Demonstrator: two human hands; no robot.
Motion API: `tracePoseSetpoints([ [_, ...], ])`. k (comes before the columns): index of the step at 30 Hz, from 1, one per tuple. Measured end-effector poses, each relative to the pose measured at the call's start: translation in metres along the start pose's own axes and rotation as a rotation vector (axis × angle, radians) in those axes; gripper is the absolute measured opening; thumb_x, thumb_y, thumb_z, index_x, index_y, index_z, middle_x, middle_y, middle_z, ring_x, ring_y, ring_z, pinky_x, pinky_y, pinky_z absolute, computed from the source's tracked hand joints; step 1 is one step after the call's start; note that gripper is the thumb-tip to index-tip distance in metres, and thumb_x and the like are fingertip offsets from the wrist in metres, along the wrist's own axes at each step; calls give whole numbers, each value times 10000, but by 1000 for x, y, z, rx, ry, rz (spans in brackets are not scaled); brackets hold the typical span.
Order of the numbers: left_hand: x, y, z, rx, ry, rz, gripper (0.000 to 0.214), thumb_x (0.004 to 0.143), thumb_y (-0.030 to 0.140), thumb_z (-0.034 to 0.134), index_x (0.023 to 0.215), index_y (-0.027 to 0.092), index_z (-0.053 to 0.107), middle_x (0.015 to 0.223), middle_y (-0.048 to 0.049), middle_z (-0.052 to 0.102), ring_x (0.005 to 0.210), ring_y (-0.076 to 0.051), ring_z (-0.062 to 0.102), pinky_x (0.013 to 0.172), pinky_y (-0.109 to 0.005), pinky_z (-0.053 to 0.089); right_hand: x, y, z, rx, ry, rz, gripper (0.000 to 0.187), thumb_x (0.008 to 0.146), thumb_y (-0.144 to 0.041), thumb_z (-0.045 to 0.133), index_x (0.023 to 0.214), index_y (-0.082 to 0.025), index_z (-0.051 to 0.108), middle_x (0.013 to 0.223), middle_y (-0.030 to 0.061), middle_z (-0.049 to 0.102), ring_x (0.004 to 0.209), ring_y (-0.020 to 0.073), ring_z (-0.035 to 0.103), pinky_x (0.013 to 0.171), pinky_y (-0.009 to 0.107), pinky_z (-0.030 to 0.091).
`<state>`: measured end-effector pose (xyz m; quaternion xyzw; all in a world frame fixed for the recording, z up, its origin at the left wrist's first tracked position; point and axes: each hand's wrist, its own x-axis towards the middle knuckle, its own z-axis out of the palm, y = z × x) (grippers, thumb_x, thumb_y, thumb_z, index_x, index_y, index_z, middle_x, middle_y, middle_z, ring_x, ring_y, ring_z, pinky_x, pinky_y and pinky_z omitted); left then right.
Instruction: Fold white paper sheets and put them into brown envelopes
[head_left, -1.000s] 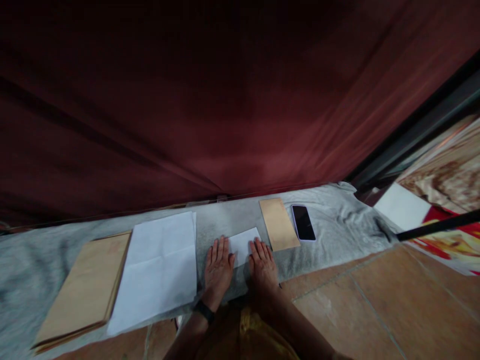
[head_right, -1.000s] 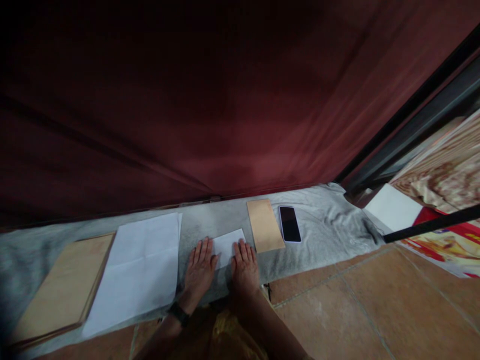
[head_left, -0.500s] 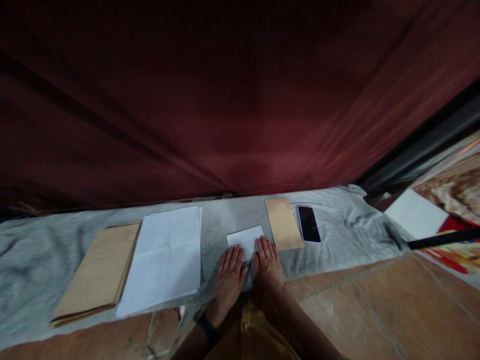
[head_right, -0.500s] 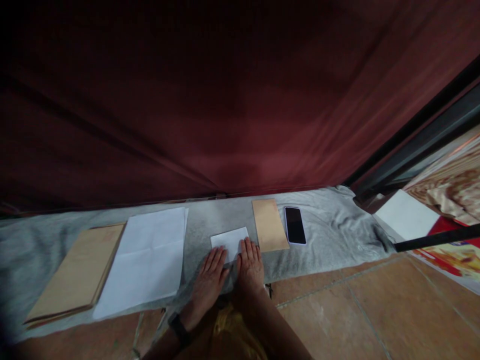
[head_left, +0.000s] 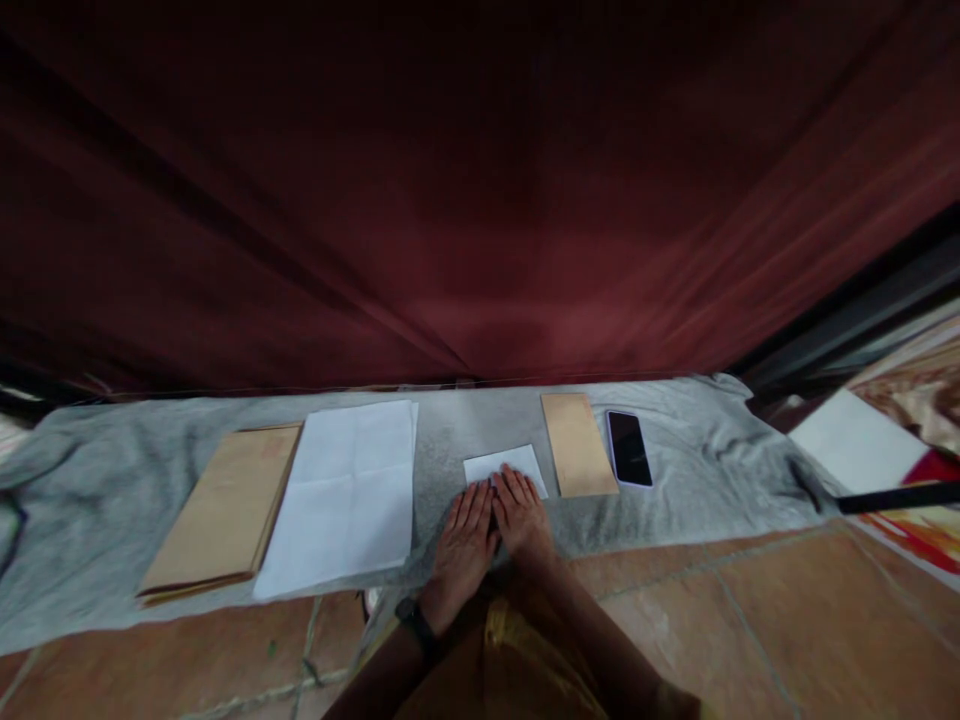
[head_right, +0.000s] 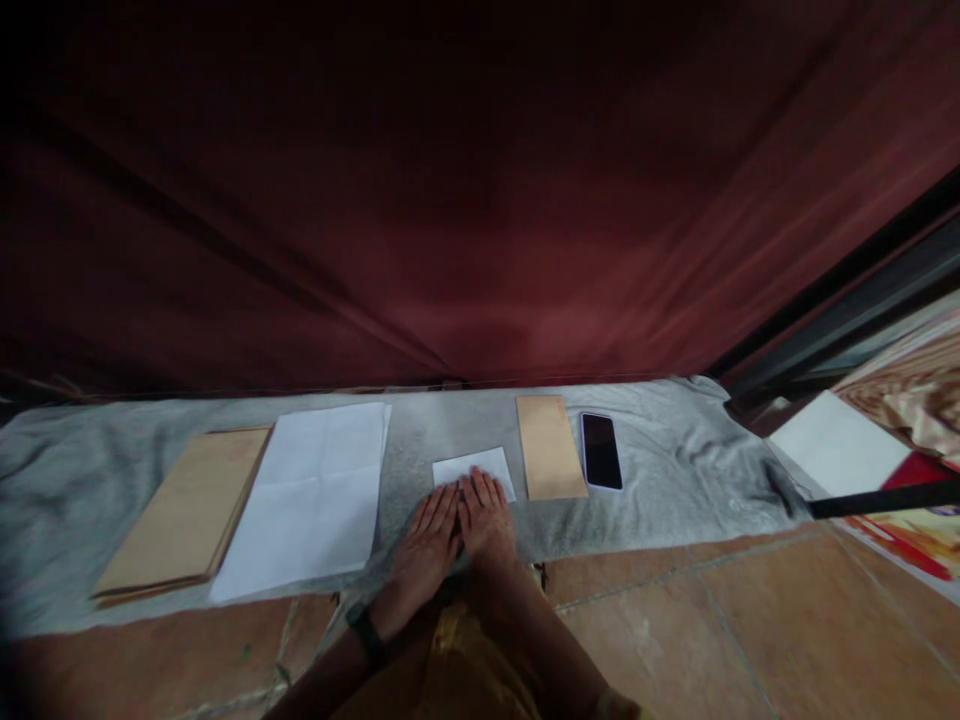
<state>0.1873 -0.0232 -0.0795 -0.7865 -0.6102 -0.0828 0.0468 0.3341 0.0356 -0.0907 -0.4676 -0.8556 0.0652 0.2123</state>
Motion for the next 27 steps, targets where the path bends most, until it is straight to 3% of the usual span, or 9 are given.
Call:
tracePoseSetpoints([
  [9, 13, -7, -4, -24, -124, 224, 631, 983, 409, 489, 1483, 26, 445, 1568, -226, 432, 1496, -283, 365, 1246, -452, 286, -4, 18, -9, -31, -39, 11, 492, 1045, -246, 374, 1522, -162, 461, 1586, 129, 438, 1477, 258, 376, 1175, 452, 366],
  [20, 8, -1, -2, -94, -181, 166, 627, 1007, 379, 429, 1544, 62, 362, 1624, -197, 342, 1540, -279, 251, 1257, -474, 244, -2, 27, -11, 6, 10, 50, 514, 1042, -230, 349, 1538, -119, 421, 1559, 150, 471, 1454, 264, 410, 1170, 486, 378],
  [27, 6, -3, 2, -115, -165, 157, 559, 980, 356, 502, 1422, 14, 519, 1535, -238, 472, 1485, -293, 383, 1239, -452, 284, 17, 9, -1, 90, -92, -80, 454, 1068, -271, 338, 1453, -145, 543, 1556, 122, 483, 1467, 229, 400, 1199, 470, 353],
])
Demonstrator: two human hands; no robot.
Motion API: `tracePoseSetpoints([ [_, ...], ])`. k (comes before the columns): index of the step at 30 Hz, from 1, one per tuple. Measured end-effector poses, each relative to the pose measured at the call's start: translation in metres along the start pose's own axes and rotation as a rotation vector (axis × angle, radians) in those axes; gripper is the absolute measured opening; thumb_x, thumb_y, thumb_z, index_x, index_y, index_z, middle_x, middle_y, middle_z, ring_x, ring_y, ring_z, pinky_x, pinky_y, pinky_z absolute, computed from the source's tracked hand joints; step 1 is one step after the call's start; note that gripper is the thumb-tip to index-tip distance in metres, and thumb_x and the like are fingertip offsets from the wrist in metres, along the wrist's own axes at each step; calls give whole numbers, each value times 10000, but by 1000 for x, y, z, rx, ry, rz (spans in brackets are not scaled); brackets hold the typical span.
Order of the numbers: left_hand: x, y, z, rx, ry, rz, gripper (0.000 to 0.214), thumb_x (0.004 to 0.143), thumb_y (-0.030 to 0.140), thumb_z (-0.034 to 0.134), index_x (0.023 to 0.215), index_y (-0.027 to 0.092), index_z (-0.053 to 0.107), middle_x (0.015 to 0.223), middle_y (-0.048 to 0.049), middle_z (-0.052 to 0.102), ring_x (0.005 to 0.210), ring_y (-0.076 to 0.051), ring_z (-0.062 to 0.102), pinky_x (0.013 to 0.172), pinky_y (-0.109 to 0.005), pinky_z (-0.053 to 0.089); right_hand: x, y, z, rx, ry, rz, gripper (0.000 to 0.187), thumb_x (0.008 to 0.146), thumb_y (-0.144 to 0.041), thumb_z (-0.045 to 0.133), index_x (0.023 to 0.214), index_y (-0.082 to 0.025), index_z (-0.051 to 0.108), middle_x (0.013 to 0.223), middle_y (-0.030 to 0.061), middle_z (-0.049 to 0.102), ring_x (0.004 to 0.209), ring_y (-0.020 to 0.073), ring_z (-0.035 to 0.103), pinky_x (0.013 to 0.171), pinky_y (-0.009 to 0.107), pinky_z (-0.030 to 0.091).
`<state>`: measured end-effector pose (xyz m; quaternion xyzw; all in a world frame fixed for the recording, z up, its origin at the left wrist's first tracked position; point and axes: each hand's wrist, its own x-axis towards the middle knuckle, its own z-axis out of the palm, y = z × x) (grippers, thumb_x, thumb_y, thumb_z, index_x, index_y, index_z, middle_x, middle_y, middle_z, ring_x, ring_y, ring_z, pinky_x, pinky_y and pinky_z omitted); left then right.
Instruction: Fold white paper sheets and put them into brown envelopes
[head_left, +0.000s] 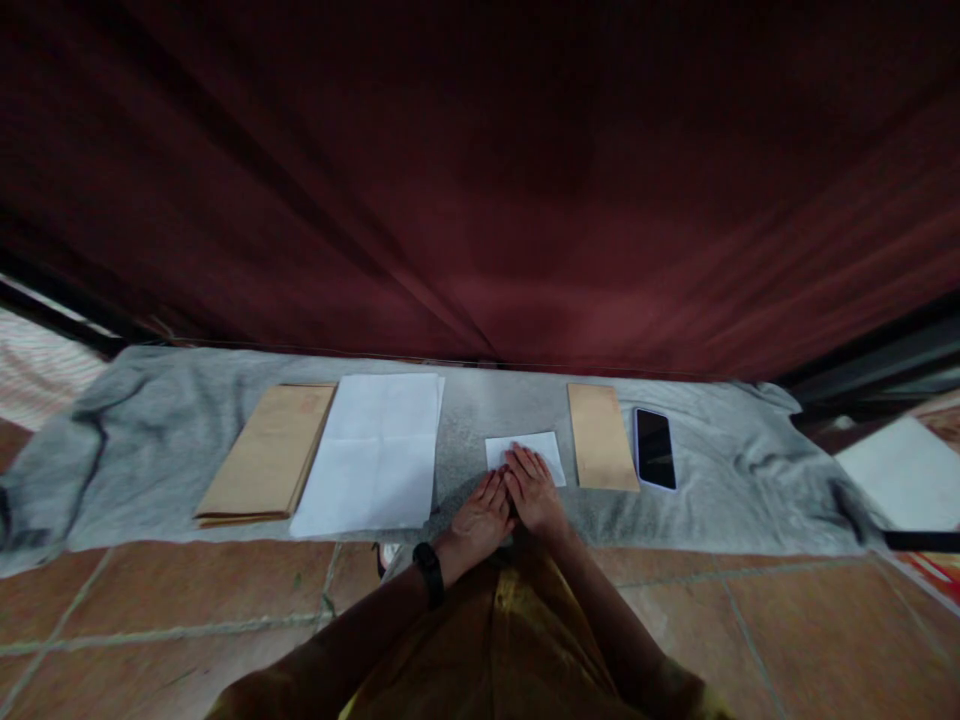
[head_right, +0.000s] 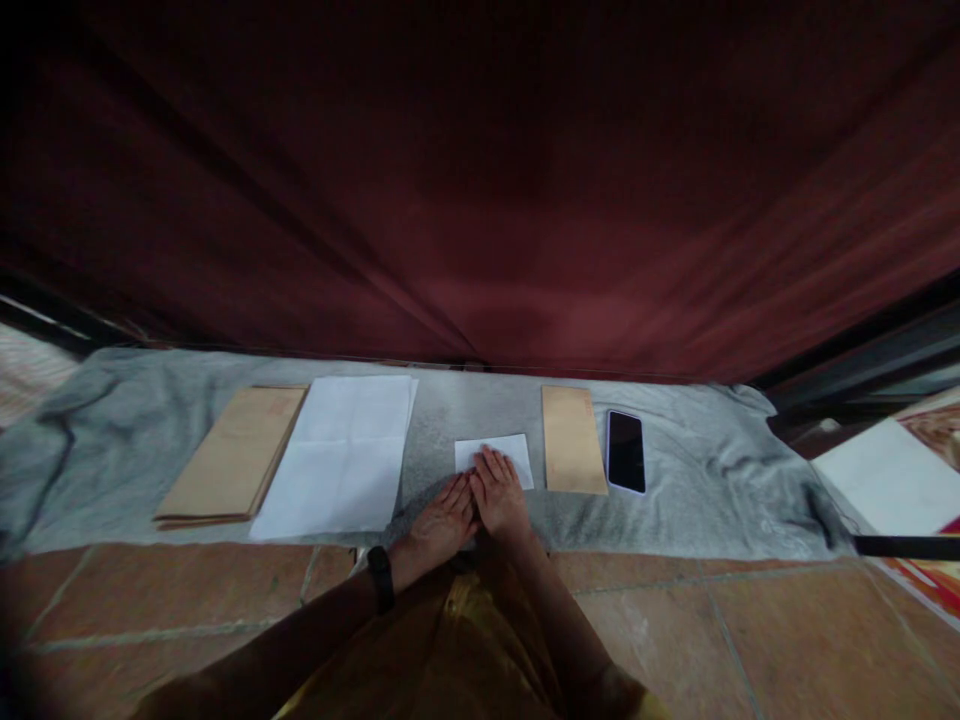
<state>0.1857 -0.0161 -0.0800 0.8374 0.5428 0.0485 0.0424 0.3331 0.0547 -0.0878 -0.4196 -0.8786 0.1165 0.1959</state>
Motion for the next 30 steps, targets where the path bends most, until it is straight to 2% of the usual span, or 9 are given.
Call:
tracePoseSetpoints([
  [4, -3, -1, 1, 21, 47, -22, 583, 983, 351, 489, 1474, 40, 460, 1544, -210, 476, 1474, -275, 406, 1220, -434, 323, 0, 6, -5, -60, -3, 34, 457, 1066, -291, 368, 1476, -160, 524, 1581, 119, 448, 1478, 242, 381, 1196, 467, 353],
  [8, -10, -4, 7, 43, 144, -65, 620, 988, 364, 473, 1532, 81, 383, 1591, -177, 419, 1490, -265, 379, 1219, -434, 331, -4, 21, -11, -136, 45, 95, 475, 1059, -271, 380, 1513, -175, 479, 1581, 113, 449, 1479, 242, 381, 1200, 460, 344],
  [13, -16, -6, 9, 46, 214, -94, 655, 1002, 401, 436, 1565, 87, 322, 1584, -177, 430, 1488, -273, 382, 1211, -454, 353, -6, 30, -12, -191, 104, 107, 492, 1048, -289, 425, 1526, -174, 460, 1568, 122, 466, 1457, 246, 416, 1197, 446, 347],
  [16, -7, -5, 3, 21, 219, -134, 633, 1013, 364, 392, 1581, 103, 295, 1586, -164, 433, 1487, -269, 384, 1222, -471, 338, -6, 28, -9, -204, 115, 114, 494, 1051, -294, 421, 1526, -164, 456, 1569, 127, 463, 1460, 248, 411, 1196, 448, 345],
  [19, 12, -6, -4, -3, 230, -188, 621, 1010, 311, 366, 1586, 98, 281, 1602, -159, 409, 1510, -261, 340, 1241, -477, 304, -6, 26, -9, -210, 109, 123, 502, 1049, -304, 431, 1530, -164, 449, 1575, 129, 453, 1468, 253, 398, 1201, 457, 334],
  [23, 35, -11, -5, 2, 197, -247, 602, 993, 283, 363, 1552, 60, 348, 1600, -178, 405, 1518, -275, 320, 1239, -482, 301, -5, 24, -11, -219, 86, 131, 503, 1053, -312, 427, 1527, -149, 450, 1584, 138, 438, 1477, 259, 385, 1196, 448, 341],
  [26, 40, -13, -3, 10, 172, -266, 594, 990, 273, 361, 1527, 18, 379, 1603, -205, 386, 1517, -291, 320, 1237, -476, 299, -6, 24, -12, -229, 83, 135, 508, 1054, -307, 421, 1534, -141, 437, 1591, 145, 424, 1483, 264, 375, 1193, 451, 348],
  [30, 36, -13, 1, 8, 205, -291, 609, 990, 275, 375, 1541, 19, 353, 1627, -211, 331, 1529, -306, 285, 1232, -490, 301, -7, 25, -9, -244, 104, 139, 562, 1055, -326, 420, 1576, -128, 352, 1614, 163, 376, 1489, 282, 362, 1189, 481, 355],
])
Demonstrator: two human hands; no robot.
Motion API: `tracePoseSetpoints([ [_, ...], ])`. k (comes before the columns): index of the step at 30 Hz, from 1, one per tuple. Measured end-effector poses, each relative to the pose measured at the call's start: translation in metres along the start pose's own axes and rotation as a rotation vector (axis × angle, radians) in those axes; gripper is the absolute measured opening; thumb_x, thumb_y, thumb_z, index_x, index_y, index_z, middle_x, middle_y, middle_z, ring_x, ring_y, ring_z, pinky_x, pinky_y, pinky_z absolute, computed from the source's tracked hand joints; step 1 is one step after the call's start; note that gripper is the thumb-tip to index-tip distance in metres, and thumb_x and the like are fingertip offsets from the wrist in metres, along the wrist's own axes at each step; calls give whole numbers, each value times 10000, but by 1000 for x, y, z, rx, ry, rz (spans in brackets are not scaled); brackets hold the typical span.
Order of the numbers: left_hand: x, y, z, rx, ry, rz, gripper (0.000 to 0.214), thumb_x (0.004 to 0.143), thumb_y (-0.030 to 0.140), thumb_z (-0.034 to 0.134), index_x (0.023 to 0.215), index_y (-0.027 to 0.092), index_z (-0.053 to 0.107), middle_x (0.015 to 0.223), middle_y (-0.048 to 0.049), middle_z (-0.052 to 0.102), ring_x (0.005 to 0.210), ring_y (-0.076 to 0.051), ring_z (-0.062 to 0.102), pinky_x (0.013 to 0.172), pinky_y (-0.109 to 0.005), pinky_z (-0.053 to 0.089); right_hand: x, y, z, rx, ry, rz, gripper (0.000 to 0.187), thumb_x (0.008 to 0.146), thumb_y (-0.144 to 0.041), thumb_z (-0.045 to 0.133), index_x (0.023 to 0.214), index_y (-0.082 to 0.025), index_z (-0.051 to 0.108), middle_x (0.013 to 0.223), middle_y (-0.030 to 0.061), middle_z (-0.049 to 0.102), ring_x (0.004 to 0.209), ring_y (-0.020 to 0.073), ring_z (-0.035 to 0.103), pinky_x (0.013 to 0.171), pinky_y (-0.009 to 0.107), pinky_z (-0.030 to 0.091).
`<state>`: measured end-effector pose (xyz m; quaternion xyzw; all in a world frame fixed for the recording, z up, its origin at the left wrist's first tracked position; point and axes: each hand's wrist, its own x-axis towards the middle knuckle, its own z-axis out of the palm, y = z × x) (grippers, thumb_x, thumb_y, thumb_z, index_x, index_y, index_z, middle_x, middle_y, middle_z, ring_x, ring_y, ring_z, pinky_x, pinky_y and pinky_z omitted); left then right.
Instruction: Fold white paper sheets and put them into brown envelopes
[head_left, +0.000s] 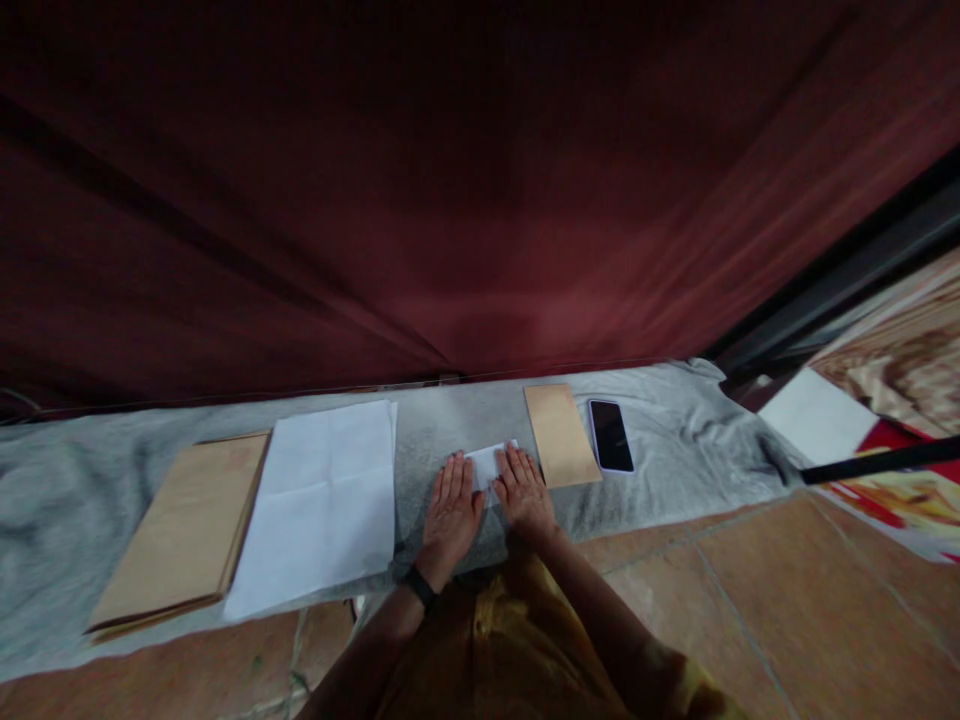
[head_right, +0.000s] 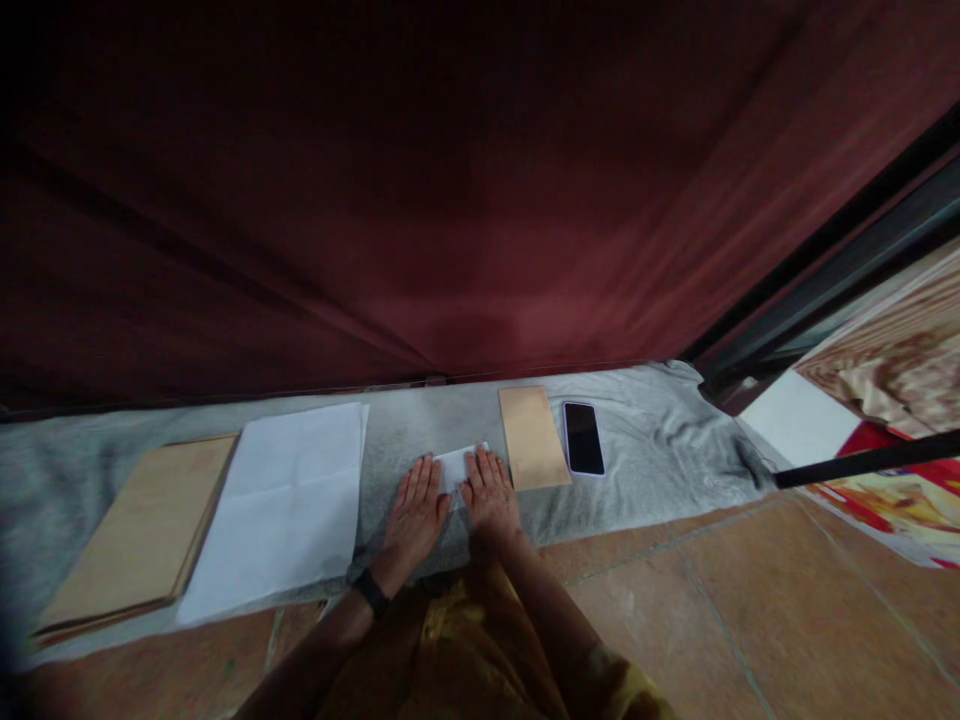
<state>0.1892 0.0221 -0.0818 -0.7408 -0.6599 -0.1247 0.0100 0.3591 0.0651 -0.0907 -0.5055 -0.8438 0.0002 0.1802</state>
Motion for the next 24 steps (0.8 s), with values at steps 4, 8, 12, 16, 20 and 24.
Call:
tracePoseSetpoints([
  [4, -2, 0, 4, -14, 45, -10, 651, 989, 287, 385, 1589, 68, 259, 1639, -197, 306, 1528, -304, 289, 1212, -515, 329, -5, -1, 3, -28, 39, 11, 600, 1060, -351, 418, 1593, -102, 300, 1618, 177, 362, 1487, 290, 360, 1185, 473, 361],
  [8, -2, -2, 5, -24, 56, 2, 668, 992, 296, 395, 1601, 81, 227, 1643, -197, 292, 1526, -306, 293, 1211, -519, 328, -14, -2, 1, -49, 60, 39, 629, 1064, -360, 406, 1614, -107, 236, 1612, 165, 381, 1477, 282, 376, 1191, 463, 351],
  [12, -2, -2, 5, -13, 48, 6, 641, 995, 299, 380, 1585, 73, 273, 1635, -196, 324, 1527, -301, 294, 1210, -505, 332, -23, -3, -4, -45, 56, 51, 627, 1061, -332, 395, 1613, -89, 226, 1602, 170, 397, 1474, 281, 382, 1188, 460, 353],
  [16, -2, -1, 5, 3, 38, -6, 618, 997, 307, 380, 1560, 57, 327, 1629, -199, 338, 1529, -304, 287, 1212, -495, 329, -31, -11, -13, -5, 25, 31, 591, 1049, -298, 407, 1598, -115, 286, 1599, 151, 411, 1479, 272, 376, 1196, 475, 336],
  [20, -2, -1, 6, 9, 29, -9, 606, 995, 284, 376, 1561, 69, 331, 1633, -191, 335, 1532, -295, 282, 1211, -493, 331, -40, -21, -24, 63, -49, -76, 579, 1026, -267, 457, 1586, -196, 329, 1596, 100, 429, 1486, 243, 371, 1213, 463, 316],
  [24, -2, -1, 5, -4, 48, -14, 608, 1001, 305, 384, 1568, 95, 325, 1631, -174, 350, 1525, -287, 303, 1209, -494, 334, -49, -16, -29, 65, -49, -79, 622, 1025, -285, 465, 1604, -177, 266, 1604, 121, 410, 1491, 245, 361, 1205, 472, 332],
])
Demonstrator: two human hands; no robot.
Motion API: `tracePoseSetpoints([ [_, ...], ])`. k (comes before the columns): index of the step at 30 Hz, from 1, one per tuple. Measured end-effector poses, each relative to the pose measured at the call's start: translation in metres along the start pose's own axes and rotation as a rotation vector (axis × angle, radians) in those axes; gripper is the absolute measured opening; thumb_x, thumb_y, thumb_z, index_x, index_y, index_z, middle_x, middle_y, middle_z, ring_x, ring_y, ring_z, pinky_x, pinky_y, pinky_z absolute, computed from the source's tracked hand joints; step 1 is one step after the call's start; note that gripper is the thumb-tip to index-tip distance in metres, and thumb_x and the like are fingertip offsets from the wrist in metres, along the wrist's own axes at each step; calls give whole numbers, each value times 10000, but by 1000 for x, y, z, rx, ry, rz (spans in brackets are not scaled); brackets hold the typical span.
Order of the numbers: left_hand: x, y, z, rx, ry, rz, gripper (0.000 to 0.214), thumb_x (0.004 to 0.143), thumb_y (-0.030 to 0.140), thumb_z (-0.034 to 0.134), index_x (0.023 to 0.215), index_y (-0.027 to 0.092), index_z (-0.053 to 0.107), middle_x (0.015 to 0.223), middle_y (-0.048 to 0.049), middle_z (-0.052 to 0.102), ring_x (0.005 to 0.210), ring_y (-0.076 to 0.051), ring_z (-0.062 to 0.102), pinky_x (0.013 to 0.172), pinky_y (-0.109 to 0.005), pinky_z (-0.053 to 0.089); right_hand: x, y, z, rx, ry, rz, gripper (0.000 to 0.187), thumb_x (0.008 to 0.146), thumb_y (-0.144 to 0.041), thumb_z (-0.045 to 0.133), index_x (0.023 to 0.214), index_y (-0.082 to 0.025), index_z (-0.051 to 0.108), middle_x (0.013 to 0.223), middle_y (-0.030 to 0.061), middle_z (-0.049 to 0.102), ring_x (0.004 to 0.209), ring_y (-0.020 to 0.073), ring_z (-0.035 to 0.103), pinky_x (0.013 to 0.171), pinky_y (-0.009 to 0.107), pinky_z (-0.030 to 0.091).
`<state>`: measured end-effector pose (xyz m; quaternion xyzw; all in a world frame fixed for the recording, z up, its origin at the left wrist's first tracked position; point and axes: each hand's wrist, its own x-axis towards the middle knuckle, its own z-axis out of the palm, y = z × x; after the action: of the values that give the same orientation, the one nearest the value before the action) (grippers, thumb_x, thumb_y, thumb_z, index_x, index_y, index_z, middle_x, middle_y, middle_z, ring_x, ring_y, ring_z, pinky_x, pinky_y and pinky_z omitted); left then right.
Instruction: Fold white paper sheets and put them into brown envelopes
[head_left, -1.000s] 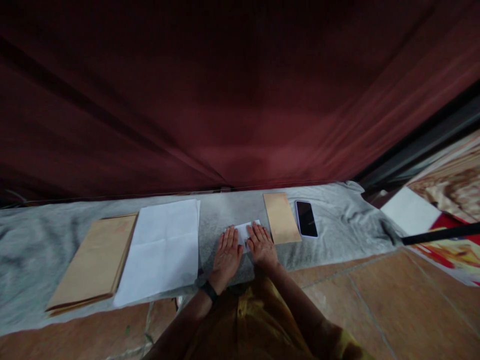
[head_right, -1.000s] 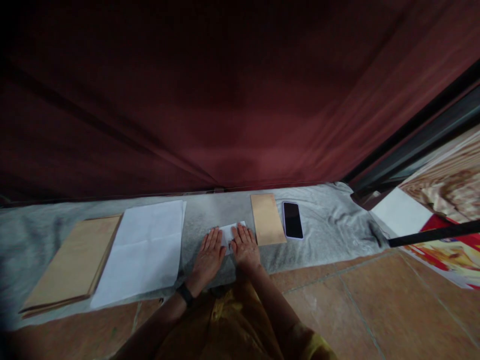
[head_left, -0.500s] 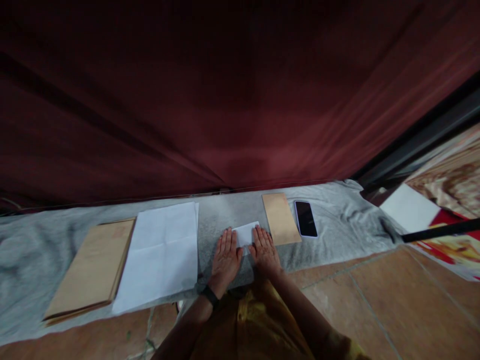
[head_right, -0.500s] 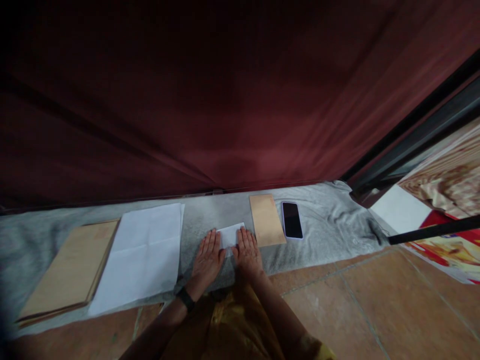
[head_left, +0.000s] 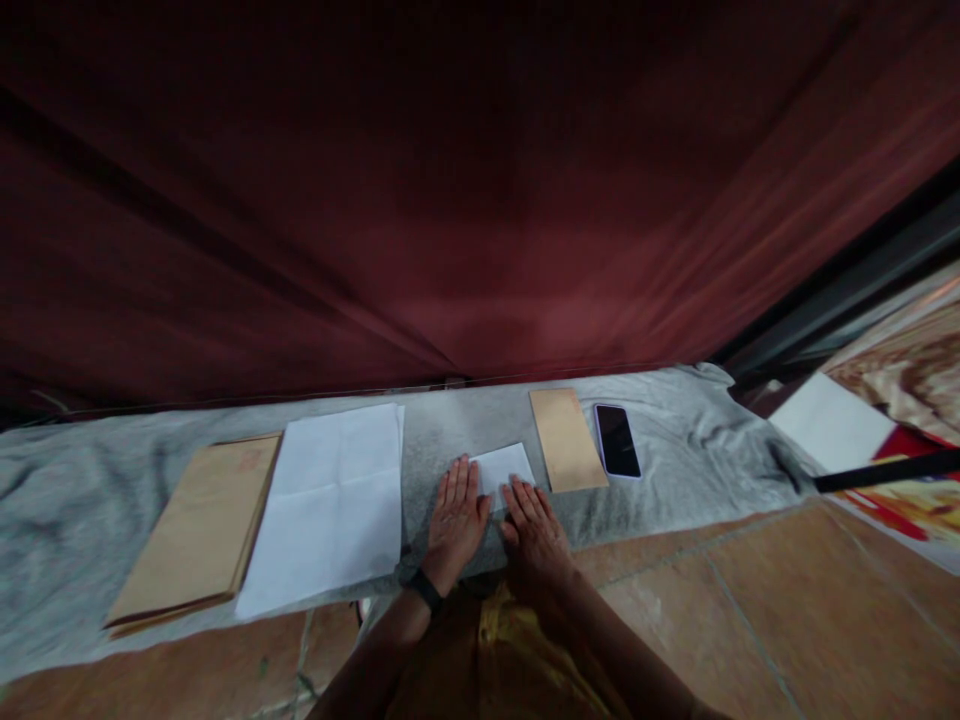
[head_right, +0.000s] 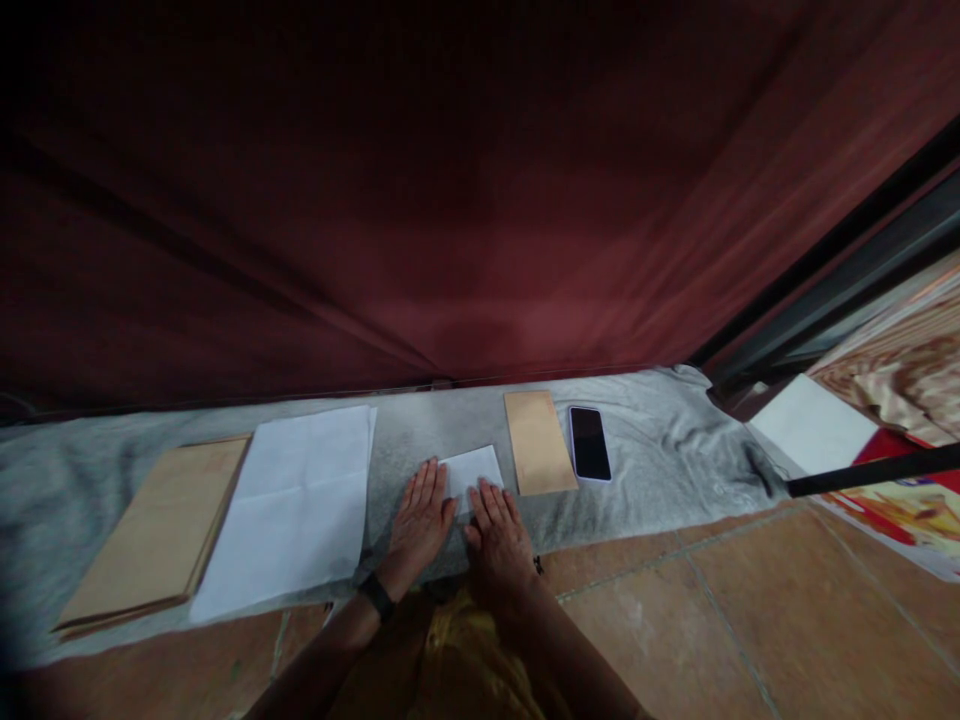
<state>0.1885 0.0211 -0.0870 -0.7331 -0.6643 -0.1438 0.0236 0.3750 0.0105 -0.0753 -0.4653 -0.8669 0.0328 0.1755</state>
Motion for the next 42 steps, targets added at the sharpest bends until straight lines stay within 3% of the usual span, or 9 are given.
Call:
tracePoseSetpoints([
  [6, -4, 0, -8, 3, -34, -24, 609, 1021, 393, 376, 1541, 77, 383, 1627, -187, 348, 1526, -301, 299, 1217, -498, 310, -9, 15, 1, -34, 30, -16, 614, 1052, -324, 411, 1611, -139, 235, 1603, 131, 410, 1488, 242, 366, 1216, 467, 321],
  [14, -23, -4, -15, 8, -44, -54, 606, 1022, 382, 366, 1543, 74, 384, 1614, -179, 374, 1515, -298, 326, 1210, -494, 321, -9, 20, 2, -7, 38, -28, 605, 1058, -336, 398, 1612, -148, 246, 1600, 129, 415, 1479, 247, 382, 1212, 465, 332],
  [21, -53, -1, -17, 29, -63, 62, 595, 1006, 354, 411, 1568, 164, 360, 1613, -108, 402, 1511, -278, 337, 1227, -498, 287, 7, 1, -3, 28, -32, -81, 534, 1029, -280, 477, 1549, -178, 411, 1604, 111, 413, 1485, 263, 369, 1210, 470, 332],
  [25, -63, -3, -14, 25, -63, 79, 626, 999, 362, 435, 1577, 145, 331, 1614, -136, 396, 1511, -280, 338, 1222, -496, 302, 8, -5, -3, 70, -49, -101, 497, 1022, -264, 497, 1514, -193, 470, 1603, 122, 413, 1472, 270, 388, 1192, 482, 359],
  [30, -64, -5, -18, -12, -72, 45, 597, 1002, 356, 441, 1549, 127, 375, 1621, -182, 368, 1506, -301, 344, 1194, -488, 358, 15, 9, 1, 156, -44, -115, 466, 1012, -226, 467, 1474, -187, 518, 1553, 127, 482, 1419, 270, 457, 1149, 481, 420],
  [37, -60, 1, -21, 3, -64, 1, 549, 981, 280, 460, 1507, 127, 442, 1594, -189, 415, 1484, -319, 382, 1175, -499, 394, 54, 20, 15, 43, 74, 238, 509, 983, -247, 464, 1452, -50, 496, 1448, 264, 535, 1286, 372, 533, 1042, 543, 451],
  [42, -61, 1, -20, -26, -49, 4, 561, 978, 276, 458, 1518, 133, 425, 1605, -179, 401, 1493, -313, 366, 1184, -502, 382, 77, 19, 16, 124, 42, 454, 529, 927, -242, 521, 1429, -72, 512, 1260, 238, 623, 1130, 341, 589, 989, 476, 454],
])
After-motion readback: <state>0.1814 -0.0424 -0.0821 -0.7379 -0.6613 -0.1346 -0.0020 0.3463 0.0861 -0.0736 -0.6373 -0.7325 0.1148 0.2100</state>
